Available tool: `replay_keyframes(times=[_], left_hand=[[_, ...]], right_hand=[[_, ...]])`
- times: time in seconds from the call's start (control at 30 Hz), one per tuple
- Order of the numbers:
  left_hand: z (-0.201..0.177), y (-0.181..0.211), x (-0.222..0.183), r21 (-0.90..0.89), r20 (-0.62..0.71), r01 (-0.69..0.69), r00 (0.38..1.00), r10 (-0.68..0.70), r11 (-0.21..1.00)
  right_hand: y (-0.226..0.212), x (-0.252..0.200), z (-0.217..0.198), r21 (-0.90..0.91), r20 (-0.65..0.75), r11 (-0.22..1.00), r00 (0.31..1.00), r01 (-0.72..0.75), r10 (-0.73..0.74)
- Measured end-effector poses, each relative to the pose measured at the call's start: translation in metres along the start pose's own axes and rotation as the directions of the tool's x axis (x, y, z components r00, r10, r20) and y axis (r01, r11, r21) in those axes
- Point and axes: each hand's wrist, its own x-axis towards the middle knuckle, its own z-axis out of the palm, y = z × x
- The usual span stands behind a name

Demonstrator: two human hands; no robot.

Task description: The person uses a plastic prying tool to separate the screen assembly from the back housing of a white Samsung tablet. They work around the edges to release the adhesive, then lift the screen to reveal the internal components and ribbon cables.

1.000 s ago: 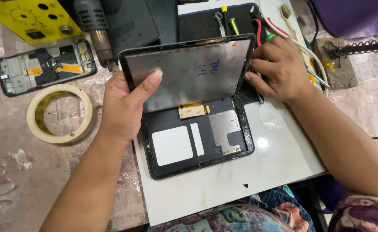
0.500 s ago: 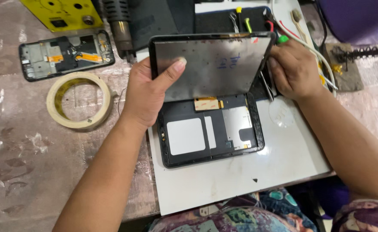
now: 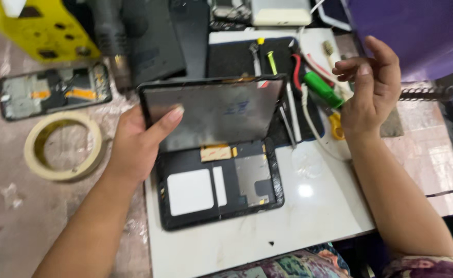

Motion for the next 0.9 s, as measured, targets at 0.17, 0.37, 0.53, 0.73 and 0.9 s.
replay_keyframes(times=[0.17,0.37,0.53,0.73,0.9], left_hand=[[-0.005,-0.009,-0.003,-0.035,-0.013,0.004,1.000,-0.005,0.999],[-0.012,-0.017,-0.007,-0.055,-0.017,-0.003,1.000,0.003,0.998],[-0.016,-0.020,-0.009,-0.096,-0.029,-0.024,0.999,0.021,0.995],[-0.027,-0.024,-0.012,-0.135,0.002,-0.013,1.000,0.014,0.991],[-0.034,-0.028,-0.016,-0.320,0.155,0.037,0.988,0.014,0.947]], right_hand=[[0.006,0.009,-0.013,-0.109,-0.029,0.979,0.985,-0.174,0.171],[0.006,0.009,-0.023,-0.213,0.017,0.955,0.977,-0.206,0.215],[0.002,0.014,-0.027,-0.083,-0.043,0.977,0.980,-0.199,0.196],[-0.031,0.029,-0.030,-0.130,-0.174,0.991,0.983,0.033,-0.055],[-0.075,0.001,-0.043,-0.221,-0.065,0.942,0.960,0.253,-0.273]])
